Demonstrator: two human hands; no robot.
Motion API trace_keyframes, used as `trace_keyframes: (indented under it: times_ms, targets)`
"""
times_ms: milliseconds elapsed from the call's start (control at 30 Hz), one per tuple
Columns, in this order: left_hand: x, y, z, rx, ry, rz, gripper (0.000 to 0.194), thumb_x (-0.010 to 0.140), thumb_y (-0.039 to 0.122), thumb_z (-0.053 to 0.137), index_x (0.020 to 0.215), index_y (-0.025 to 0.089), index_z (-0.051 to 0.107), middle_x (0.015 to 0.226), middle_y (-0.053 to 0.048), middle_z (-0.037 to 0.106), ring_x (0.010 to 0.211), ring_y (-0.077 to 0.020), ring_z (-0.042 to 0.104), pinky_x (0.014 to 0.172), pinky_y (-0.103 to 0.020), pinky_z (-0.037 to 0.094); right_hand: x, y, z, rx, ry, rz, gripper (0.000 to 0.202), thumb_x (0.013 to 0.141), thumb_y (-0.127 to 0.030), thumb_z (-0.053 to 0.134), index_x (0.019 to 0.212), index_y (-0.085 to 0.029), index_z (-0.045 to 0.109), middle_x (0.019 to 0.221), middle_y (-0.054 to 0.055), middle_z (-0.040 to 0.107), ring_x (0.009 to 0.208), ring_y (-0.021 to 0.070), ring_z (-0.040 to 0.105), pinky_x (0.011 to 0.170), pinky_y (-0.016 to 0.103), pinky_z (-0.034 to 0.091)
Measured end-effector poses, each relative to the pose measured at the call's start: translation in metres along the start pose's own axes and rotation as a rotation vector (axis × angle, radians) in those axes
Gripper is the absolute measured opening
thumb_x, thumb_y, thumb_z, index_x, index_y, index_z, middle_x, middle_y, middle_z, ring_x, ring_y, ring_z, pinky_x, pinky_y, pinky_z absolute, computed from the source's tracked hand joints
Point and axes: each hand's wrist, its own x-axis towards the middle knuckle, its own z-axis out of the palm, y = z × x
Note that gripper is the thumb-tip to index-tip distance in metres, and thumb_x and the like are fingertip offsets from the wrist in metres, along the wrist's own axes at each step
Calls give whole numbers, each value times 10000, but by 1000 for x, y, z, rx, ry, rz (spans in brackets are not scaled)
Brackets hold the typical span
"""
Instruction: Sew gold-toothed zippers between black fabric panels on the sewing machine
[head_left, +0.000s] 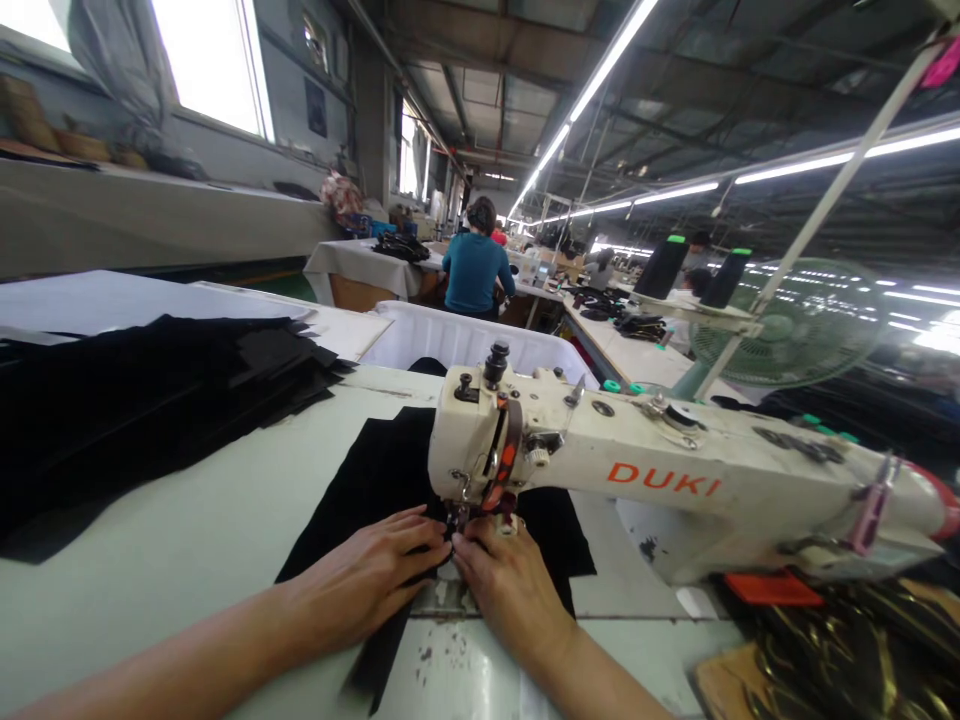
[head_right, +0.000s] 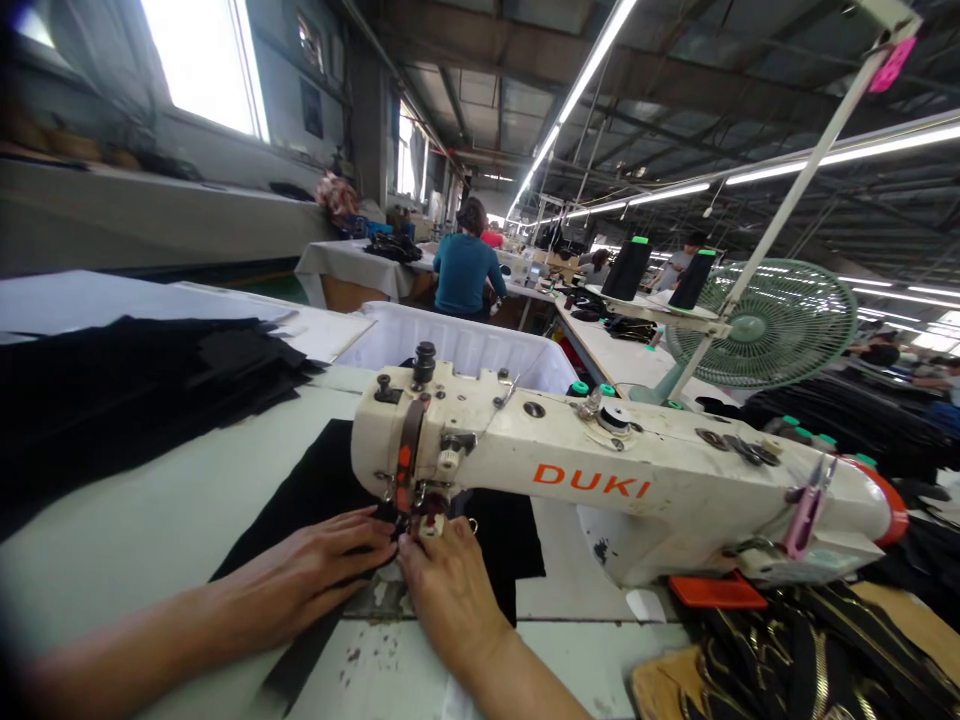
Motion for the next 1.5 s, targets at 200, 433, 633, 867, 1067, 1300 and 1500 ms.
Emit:
trace_keyframes:
  times_ms: [200, 433, 633, 867, 1067, 1300, 1500]
  targets:
    - [-7, -14, 7, -124, 44, -105, 347, 1011, 221, 487, 1326, 291, 615, 1357, -10, 611, 1323, -221, 510, 1143, -384, 383, 0, 2, 0, 56, 3, 20, 124, 922, -168, 633, 1008, -210, 712, 978, 42, 719, 905, 207, 653, 827, 348, 500]
    - [-7, -13, 4, -104, 24, -119, 352, 1016, 249, 483, 1344, 293, 603, 1376, -11, 596, 1333, -224, 499, 1149, -381, 376, -2, 5, 5, 109, 22, 93, 111, 897, -194, 676, 973, -241, 740, 938, 18, 724, 902, 191, 645, 838, 317, 495]
    - [-6, -10, 5, 77, -48, 52, 430, 985, 130, 473, 1404, 216, 529, 1384, -59, 589, 1345, -196, 481, 1200, -386, 284, 0, 3, 6, 110, 56, 92, 117, 866, -170, 715, 962, -235, 734, 957, 12, 728, 891, 199, 646, 816, 320, 496]
    - [-5, -20, 15, 239, 11, 189, 544, 895, 51, 511, 1424, 168, 460, 1403, -71, 578, 1358, -184, 461, 1226, -340, 183, -8, 5, 9, 62, 95, 20, 179, 887, -190, 707, 1060, -229, 683, 1008, 1, 725, 923, 204, 651, 843, 319, 501]
    - [2, -18, 5, 211, -22, 152, 518, 884, 56, 485, 1389, 176, 480, 1346, -58, 617, 1336, -190, 486, 1213, -343, 214, -7, 6, 11, 61, 83, 1, 169, 911, -171, 661, 1074, -213, 650, 985, 10, 718, 932, 227, 641, 866, 349, 493]
    - [5, -29, 12, 245, -6, 179, 449, 945, 92, 472, 1385, 181, 472, 1369, -62, 603, 1374, -179, 438, 1220, -342, 162, -1, 9, 10, 11, 73, 11, 208, 926, -129, 605, 1118, -201, 641, 1039, 39, 707, 984, 241, 620, 903, 377, 497]
    - [5, -42, 23, 273, 56, 222, 468, 939, 105, 473, 1403, 162, 472, 1391, -80, 589, 1366, -179, 450, 1222, -347, 157, -2, 9, 11, -5, 57, 10, 235, 944, -135, 575, 1166, -196, 625, 1096, 35, 701, 1021, 246, 607, 935, 394, 498]
